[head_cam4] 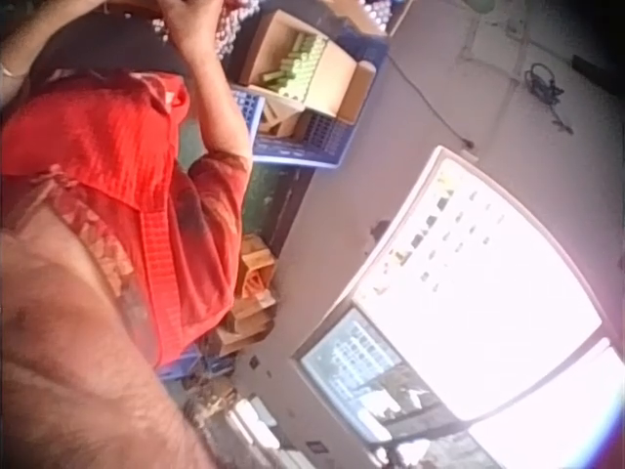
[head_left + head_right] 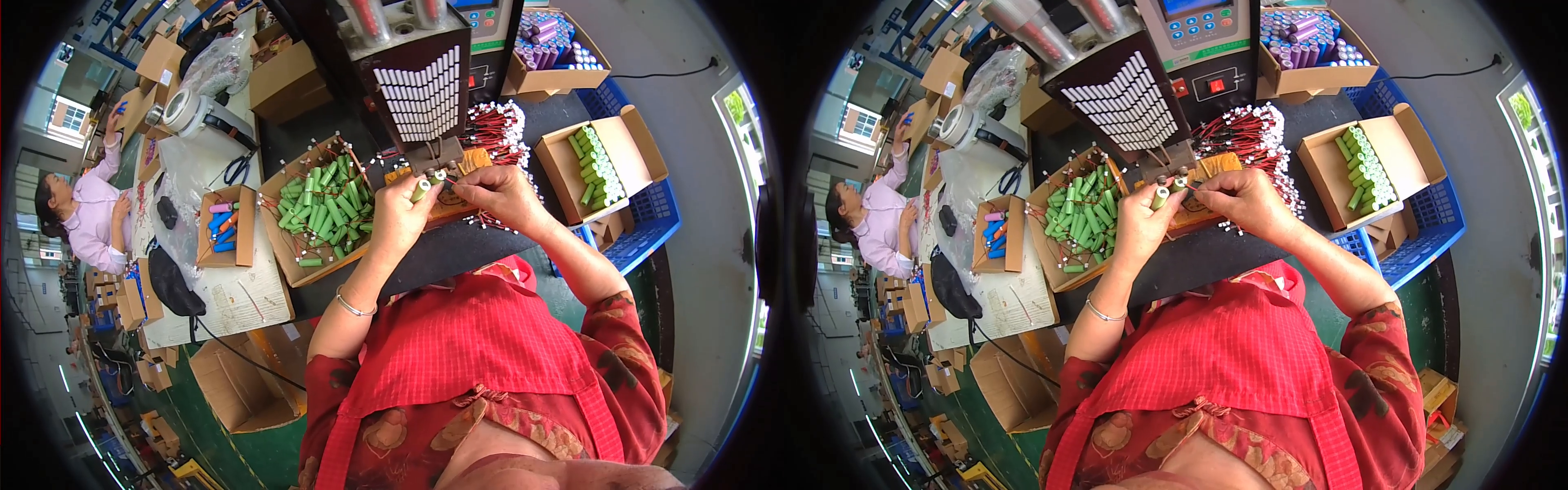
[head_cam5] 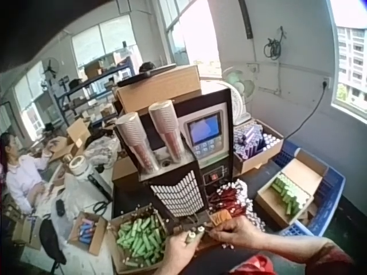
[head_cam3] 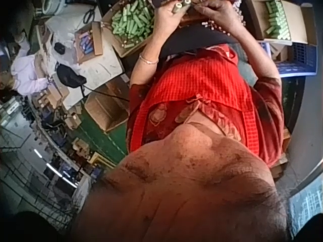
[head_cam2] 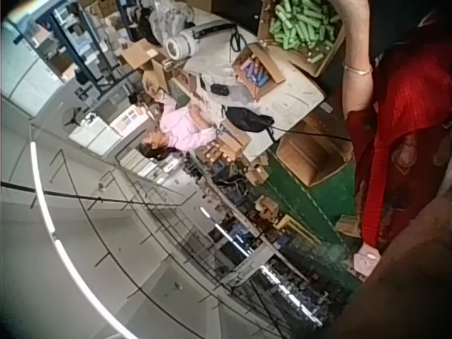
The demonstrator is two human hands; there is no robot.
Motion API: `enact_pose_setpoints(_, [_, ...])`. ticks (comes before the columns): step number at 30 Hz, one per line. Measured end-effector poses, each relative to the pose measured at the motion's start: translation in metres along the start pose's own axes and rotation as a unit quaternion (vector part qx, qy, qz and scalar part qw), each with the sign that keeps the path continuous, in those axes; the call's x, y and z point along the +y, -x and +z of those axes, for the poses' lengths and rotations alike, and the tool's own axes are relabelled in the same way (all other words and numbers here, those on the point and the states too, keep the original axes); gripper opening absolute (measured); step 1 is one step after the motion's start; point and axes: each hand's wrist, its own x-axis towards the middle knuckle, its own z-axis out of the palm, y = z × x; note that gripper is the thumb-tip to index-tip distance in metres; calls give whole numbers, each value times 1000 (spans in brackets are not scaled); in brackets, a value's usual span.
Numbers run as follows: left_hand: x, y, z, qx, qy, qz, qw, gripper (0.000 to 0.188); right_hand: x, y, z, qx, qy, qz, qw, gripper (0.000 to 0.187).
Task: Welding battery packs using a spot welder on an assembly line.
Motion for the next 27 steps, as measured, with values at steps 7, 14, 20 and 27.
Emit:
enact_pose_setpoints(7, [8, -2, 1, -9, 20, -67, 998, 11, 0, 1, 3, 27, 10, -3, 1000, 17])
enact_pose_setpoints(14, [8, 8, -45, 14, 81, -162, 983, 32, 16, 18, -31, 86, 17, -130, 988, 24])
enact_pose_setpoints(20, [-11, 18, -105, 175, 5, -120, 977, 39, 46, 24, -104, 150, 221, -71, 961, 11])
enact_pose_setpoints(27, [-14, 27, -92, 53, 24, -123, 991, 27, 95, 7, -77, 63, 348, -87, 931, 11])
